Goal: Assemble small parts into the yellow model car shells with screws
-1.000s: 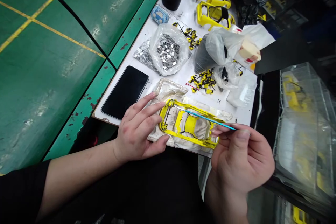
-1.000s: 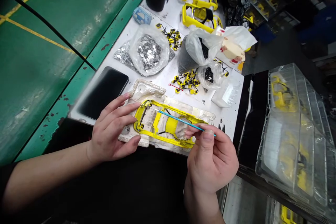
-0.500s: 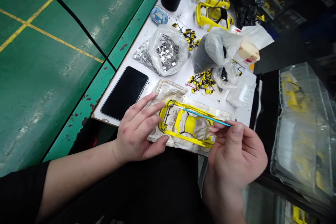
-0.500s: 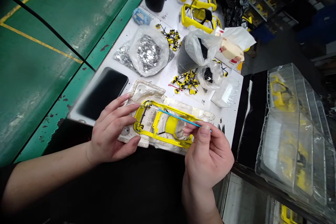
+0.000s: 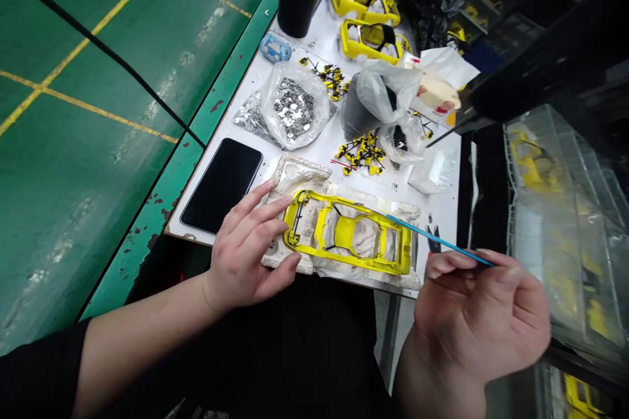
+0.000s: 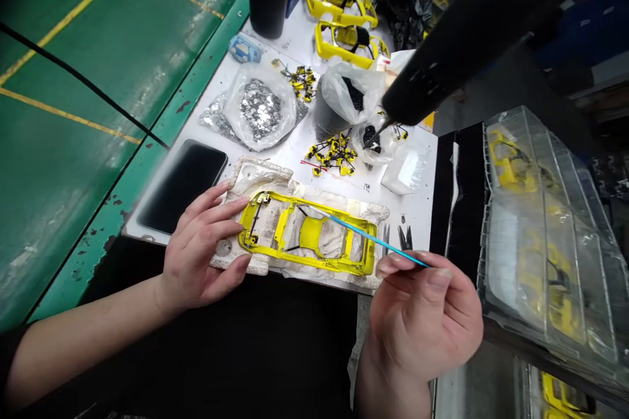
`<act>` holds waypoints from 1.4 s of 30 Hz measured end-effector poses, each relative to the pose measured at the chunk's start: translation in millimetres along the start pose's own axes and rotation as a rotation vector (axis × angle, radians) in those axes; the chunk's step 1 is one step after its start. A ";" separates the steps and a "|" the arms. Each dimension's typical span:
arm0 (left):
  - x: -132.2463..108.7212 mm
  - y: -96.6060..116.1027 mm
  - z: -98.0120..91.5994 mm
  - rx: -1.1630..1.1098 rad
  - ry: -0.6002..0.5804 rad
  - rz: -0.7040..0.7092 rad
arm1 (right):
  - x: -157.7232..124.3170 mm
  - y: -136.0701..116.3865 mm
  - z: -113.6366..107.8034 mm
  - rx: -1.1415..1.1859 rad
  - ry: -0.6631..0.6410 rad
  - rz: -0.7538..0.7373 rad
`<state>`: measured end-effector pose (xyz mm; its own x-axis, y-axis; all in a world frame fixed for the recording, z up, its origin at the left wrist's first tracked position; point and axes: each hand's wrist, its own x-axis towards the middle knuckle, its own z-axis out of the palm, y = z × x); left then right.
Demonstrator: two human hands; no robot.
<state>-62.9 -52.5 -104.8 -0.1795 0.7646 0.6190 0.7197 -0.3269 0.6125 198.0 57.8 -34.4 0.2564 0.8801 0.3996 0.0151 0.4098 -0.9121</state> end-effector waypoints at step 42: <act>206.8 -118.2 -4.9 0.672 -0.518 0.095 | 55.2 82.6 -42.6 -0.240 0.125 0.229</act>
<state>-188.4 141.5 -46.8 0.1136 0.9617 0.2495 0.9905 -0.1291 0.0466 254.5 130.0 -91.5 0.3960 0.9001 0.1816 0.1667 0.1241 -0.9782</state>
